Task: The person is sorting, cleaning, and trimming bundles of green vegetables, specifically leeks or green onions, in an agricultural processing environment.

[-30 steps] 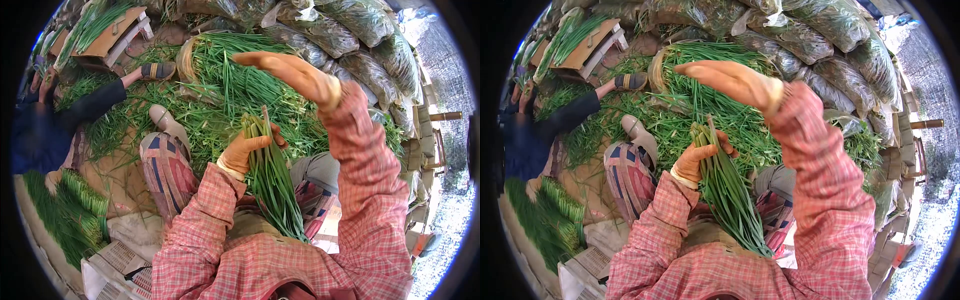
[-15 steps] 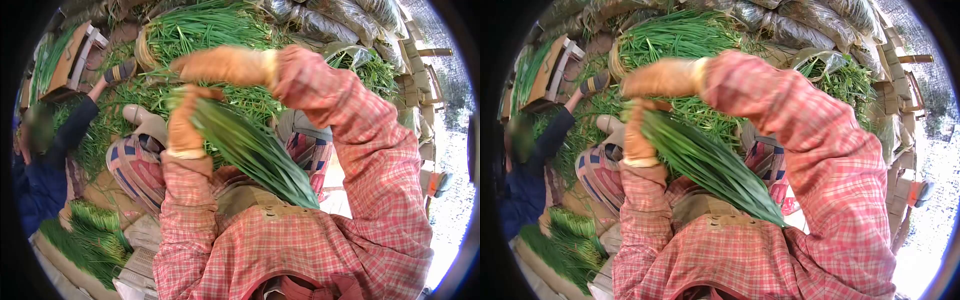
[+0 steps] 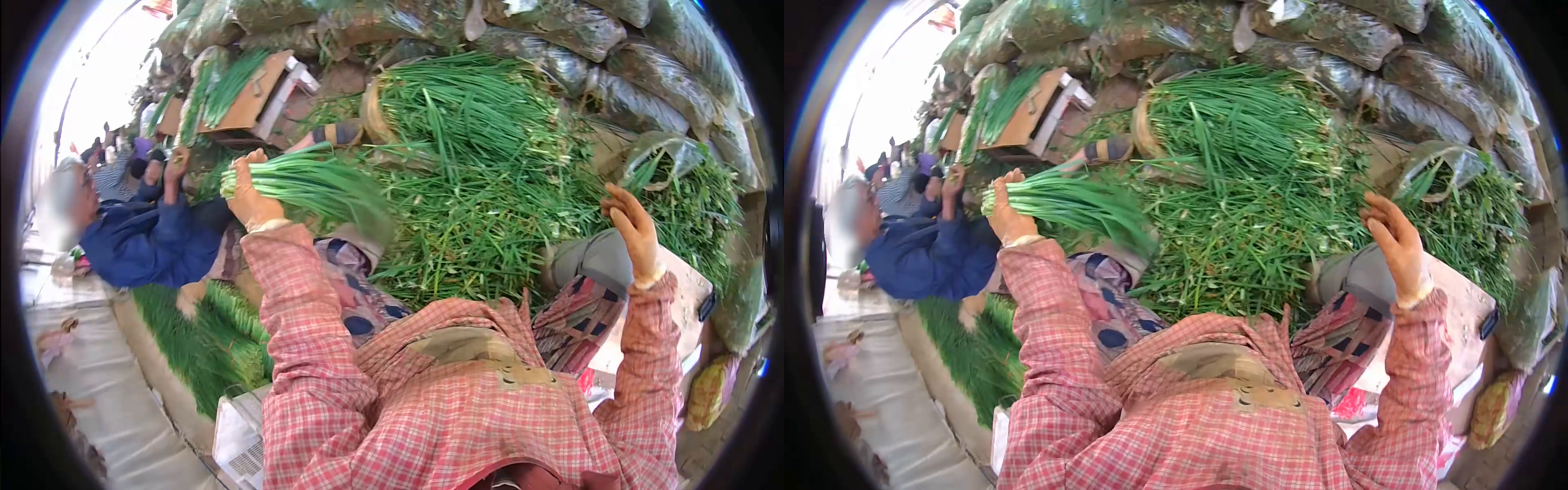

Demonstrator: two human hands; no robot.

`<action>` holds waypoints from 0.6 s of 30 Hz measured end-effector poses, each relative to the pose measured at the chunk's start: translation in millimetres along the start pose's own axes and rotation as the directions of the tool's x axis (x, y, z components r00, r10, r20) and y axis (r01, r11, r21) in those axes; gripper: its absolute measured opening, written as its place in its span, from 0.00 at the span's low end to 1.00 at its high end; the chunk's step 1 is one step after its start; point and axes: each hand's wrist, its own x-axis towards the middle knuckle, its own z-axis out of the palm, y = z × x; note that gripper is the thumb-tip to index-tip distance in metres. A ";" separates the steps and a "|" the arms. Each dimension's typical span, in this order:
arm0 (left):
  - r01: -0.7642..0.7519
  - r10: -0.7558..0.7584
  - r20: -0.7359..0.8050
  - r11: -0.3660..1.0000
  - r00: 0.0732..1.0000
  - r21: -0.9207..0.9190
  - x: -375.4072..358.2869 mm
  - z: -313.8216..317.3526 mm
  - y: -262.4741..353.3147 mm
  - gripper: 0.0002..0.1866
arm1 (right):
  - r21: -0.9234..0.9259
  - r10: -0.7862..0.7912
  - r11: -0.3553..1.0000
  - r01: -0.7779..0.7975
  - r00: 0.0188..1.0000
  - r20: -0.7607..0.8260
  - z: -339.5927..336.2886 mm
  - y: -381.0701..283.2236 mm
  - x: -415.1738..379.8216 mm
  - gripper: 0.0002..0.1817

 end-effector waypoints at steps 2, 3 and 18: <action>0.060 -0.060 -0.014 0.998 0.998 -0.033 31.9 -35.2 20.1 0.06 | 0.011 0.000 1.000 0.000 1.000 0.007 -3.0 5.0 -12.9 0.23; 0.116 -0.103 0.107 0.986 0.989 -0.123 39.2 -49.9 32.2 0.07 | 0.011 0.014 1.000 -0.014 1.000 0.016 -3.1 6.9 -18.9 0.23; -0.548 0.355 0.427 0.650 0.832 0.526 27.5 6.2 78.7 0.09 | -0.423 -0.312 0.871 0.250 0.947 -0.082 6.0 -3.2 -72.9 0.33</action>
